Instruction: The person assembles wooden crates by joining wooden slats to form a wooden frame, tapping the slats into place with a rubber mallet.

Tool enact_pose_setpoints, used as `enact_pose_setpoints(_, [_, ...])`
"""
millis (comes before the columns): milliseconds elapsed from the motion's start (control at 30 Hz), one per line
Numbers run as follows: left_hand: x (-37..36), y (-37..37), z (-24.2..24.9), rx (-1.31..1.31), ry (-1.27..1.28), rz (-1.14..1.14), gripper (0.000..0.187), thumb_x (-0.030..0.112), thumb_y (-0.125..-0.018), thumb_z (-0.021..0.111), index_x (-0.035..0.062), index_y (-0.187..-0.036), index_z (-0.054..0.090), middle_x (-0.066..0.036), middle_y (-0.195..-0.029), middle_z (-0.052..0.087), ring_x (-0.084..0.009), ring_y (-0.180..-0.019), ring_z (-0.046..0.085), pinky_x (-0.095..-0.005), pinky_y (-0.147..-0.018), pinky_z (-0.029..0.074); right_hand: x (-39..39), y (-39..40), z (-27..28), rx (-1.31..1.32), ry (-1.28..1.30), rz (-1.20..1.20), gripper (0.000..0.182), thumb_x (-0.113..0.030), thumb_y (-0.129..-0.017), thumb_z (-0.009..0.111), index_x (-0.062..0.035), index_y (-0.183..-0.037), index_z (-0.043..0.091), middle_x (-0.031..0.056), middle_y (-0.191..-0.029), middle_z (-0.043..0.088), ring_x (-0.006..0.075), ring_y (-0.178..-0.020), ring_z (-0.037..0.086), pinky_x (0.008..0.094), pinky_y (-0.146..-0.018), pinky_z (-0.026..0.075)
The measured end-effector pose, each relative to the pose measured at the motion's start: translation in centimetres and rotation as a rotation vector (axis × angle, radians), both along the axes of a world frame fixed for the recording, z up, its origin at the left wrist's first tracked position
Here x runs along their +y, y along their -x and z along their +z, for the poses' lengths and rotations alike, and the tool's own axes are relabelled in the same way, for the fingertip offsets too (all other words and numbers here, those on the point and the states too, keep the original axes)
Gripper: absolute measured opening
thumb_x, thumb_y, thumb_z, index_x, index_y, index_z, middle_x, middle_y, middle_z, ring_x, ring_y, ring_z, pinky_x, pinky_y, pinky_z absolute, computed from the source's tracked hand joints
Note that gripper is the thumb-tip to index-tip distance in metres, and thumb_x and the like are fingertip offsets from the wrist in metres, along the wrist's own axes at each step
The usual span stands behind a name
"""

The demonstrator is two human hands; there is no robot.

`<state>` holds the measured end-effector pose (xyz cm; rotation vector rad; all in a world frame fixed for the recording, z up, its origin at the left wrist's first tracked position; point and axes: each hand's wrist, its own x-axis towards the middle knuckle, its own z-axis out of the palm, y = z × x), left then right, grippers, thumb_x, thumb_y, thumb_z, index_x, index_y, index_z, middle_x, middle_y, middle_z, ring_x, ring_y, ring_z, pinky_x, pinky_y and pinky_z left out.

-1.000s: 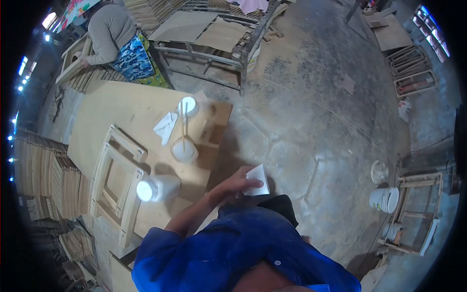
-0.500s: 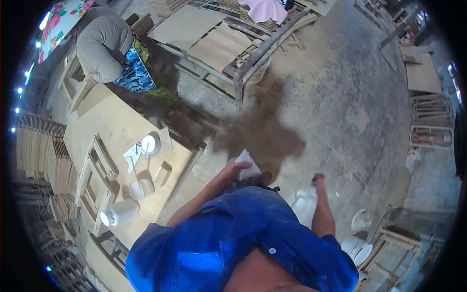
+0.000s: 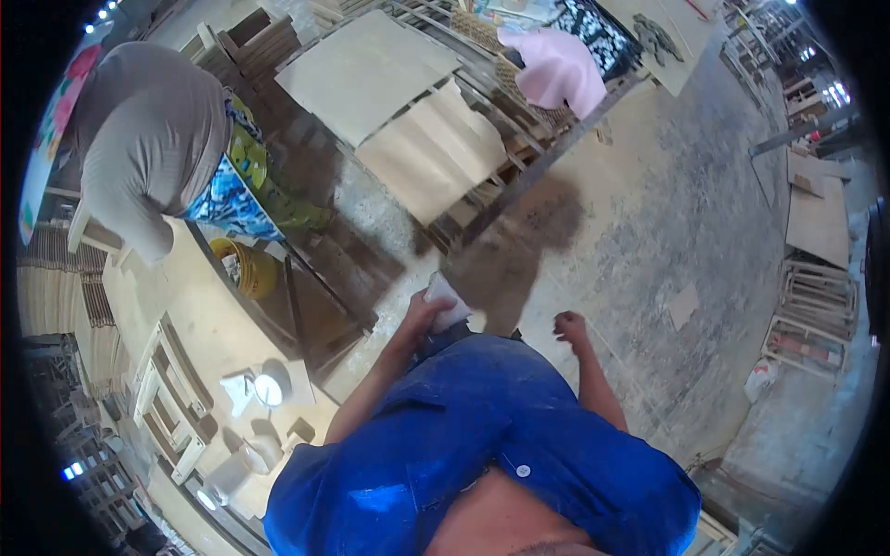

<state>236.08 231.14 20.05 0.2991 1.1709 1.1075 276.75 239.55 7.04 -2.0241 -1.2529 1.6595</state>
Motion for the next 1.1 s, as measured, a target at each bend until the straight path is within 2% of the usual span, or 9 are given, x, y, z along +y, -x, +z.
enact_pose_setpoints(267, [14.5, 8.7, 3.5, 0.164, -0.090, 0.133, 0.039, 0.016, -0.076, 0.076, -0.0032, -0.107, 0.061, -0.009, -0.090, 0.067, -0.0190, -0.075, 0.067, -0.0309, -0.067, 0.054, 19.6, 7.6, 5.9, -0.200, -0.525, 0.677, 0.029, -0.025, -0.086, 0.069, 0.0019, -0.096, 0.067, 0.0138, -0.079, 0.068, 0.0210, -0.075, 0.068, 0.0360, -0.068, 0.053])
enact_pose_setpoints(333, [15.7, 8.9, 3.3, 0.158, -0.059, 0.214, 0.036, 0.016, -0.076, 0.075, -0.0030, -0.105, 0.063, -0.008, -0.090, 0.067, -0.0186, -0.075, 0.067, -0.0309, -0.066, 0.054, 25.4, 11.3, 10.8, -0.281, -0.540, 0.734, 0.027, -0.024, -0.087, 0.068, 0.0009, -0.097, 0.067, 0.0151, -0.083, 0.068, 0.0230, -0.080, 0.066, 0.0371, -0.073, 0.052])
enact_pose_setpoints(467, [17.2, 8.5, 0.7, 0.187, 0.157, 0.371, 0.039, 0.018, -0.076, 0.073, -0.0017, -0.108, 0.062, -0.009, -0.087, 0.066, -0.0179, -0.070, 0.065, -0.0322, -0.054, 0.049, 37.2, 19.1, 21.3, 0.012, -0.463, 0.742, 0.022, -0.018, -0.088, 0.067, 0.0016, -0.098, 0.065, 0.0147, -0.085, 0.067, 0.0237, -0.078, 0.065, 0.0356, -0.074, 0.052])
enact_pose_setpoints(600, [18.3, 4.7, -0.4, 0.132, 0.283, 0.643, 0.041, 0.023, -0.073, 0.072, 0.0012, -0.106, 0.062, -0.007, -0.076, 0.062, -0.0185, -0.054, 0.059, -0.0316, -0.043, 0.045, 51.5, 25.1, 22.5, 0.211, -0.917, 0.891, 0.017, -0.015, -0.090, 0.066, 0.0005, -0.097, 0.065, 0.0079, -0.083, 0.065, 0.0124, -0.076, 0.060, 0.0310, -0.070, 0.050])
enact_pose_setpoints(667, [19.3, 3.0, -1.0, -0.023, 0.391, 0.751, 0.043, 0.025, -0.071, 0.072, 0.0042, -0.107, 0.060, -0.005, -0.075, 0.061, -0.0179, -0.054, 0.058, -0.0306, -0.041, 0.043, 57.1, 28.8, 27.4, 0.336, -0.570, 0.729, 0.019, -0.019, -0.092, 0.065, 0.0001, -0.094, 0.068, 0.0023, -0.071, 0.061, 0.0109, -0.065, 0.056, 0.0284, -0.064, 0.048])
enact_pose_setpoints(733, [21.1, 1.0, 0.2, -0.029, 0.357, 0.771, 0.043, 0.033, -0.071, 0.074, 0.0099, -0.104, 0.059, -0.005, -0.072, 0.061, -0.0197, -0.053, 0.058, -0.0310, -0.042, 0.044, 63.5, 31.4, 31.1, 0.122, -0.740, 0.915, 0.021, -0.020, -0.093, 0.065, -0.0001, -0.095, 0.069, 0.0008, -0.071, 0.062, 0.0093, -0.063, 0.057, 0.0263, -0.060, 0.047])
enact_pose_setpoints(800, [23.1, -0.3, 1.7, -0.025, 0.374, 0.770, 0.044, 0.033, -0.070, 0.074, 0.0101, -0.104, 0.059, -0.005, -0.074, 0.062, -0.0193, -0.055, 0.059, -0.0308, -0.043, 0.045, 72.7, 34.6, 24.6, 0.335, -0.907, 0.822, 0.023, -0.023, -0.092, 0.064, -0.0017, -0.095, 0.070, 0.0002, -0.073, 0.064, 0.0087, -0.064, 0.059, 0.0264, -0.059, 0.048])
enact_pose_setpoints(867, [25.0, -1.2, 2.2, -0.017, 0.382, 0.770, 0.044, 0.033, -0.070, 0.075, 0.0104, -0.105, 0.059, -0.005, -0.077, 0.063, -0.0189, -0.056, 0.059, -0.0306, -0.044, 0.045, 77.8, 38.1, 24.6, 0.176, -0.798, 0.737, 0.020, -0.021, -0.088, 0.062, -0.0057, -0.094, 0.073, 0.0092, -0.084, 0.072, 0.0153, -0.076, 0.069, 0.0320, -0.072, 0.055])
enact_pose_setpoints(1100, [28.6, -0.6, 0.9, 0.078, 0.391, 0.838, 0.043, 0.027, -0.072, 0.072, 0.0065, -0.108, 0.060, -0.006, -0.080, 0.065, -0.0176, -0.060, 0.061, -0.0302, -0.046, 0.046, 88.6, 47.2, 13.8, -0.220, -0.810, 0.771, 0.031, -0.033, -0.080, 0.064, -0.0077, -0.096, 0.073, 0.0225, -0.099, 0.070, 0.0393, -0.098, 0.067, 0.0477, -0.086, 0.053])
